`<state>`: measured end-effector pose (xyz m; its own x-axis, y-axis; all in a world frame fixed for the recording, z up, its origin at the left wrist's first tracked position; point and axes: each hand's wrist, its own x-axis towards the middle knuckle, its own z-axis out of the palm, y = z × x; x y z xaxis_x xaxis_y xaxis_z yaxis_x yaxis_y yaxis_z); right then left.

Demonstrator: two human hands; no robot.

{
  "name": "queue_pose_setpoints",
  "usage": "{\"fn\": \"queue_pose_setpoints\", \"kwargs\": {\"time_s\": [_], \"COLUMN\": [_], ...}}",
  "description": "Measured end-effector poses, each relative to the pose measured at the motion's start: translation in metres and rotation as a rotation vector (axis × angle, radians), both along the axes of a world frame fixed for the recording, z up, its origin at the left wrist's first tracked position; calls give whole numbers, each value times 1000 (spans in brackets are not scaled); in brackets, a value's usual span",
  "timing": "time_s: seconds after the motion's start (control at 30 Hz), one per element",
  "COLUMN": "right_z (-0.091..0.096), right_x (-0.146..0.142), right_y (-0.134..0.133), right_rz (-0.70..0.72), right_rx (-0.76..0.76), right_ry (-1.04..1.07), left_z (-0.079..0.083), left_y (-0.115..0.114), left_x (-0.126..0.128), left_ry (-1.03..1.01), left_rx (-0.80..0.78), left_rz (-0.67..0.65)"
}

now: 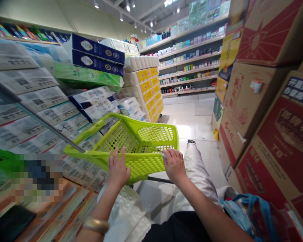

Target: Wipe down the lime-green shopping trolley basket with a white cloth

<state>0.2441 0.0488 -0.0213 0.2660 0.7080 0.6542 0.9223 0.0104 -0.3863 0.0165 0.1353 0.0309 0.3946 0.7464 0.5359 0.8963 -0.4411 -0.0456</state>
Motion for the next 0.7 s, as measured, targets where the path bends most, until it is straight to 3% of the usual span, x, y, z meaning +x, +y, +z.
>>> {"fn": "queue_pose_setpoints", "kwargs": {"time_s": [0.17,0.33,0.6,0.7], "right_z": [-2,3,51,57], "right_x": [-20,-44,-109,-115], "right_y": [-16,-24,19,17], "right_rz": [93,137,281,328], "right_rx": [-16,-46,-387,-432], "right_ry": [-6,-31,-189,-191], "left_z": [-13,-30,-41,-42], "left_y": [-18,-21,-17,-16], "left_x": [22,20,-2,-10], "left_ry": [7,-38,2,4], "left_rx": [-79,-105,5,14], "left_rz": [-180,-158,-76,-71]}}
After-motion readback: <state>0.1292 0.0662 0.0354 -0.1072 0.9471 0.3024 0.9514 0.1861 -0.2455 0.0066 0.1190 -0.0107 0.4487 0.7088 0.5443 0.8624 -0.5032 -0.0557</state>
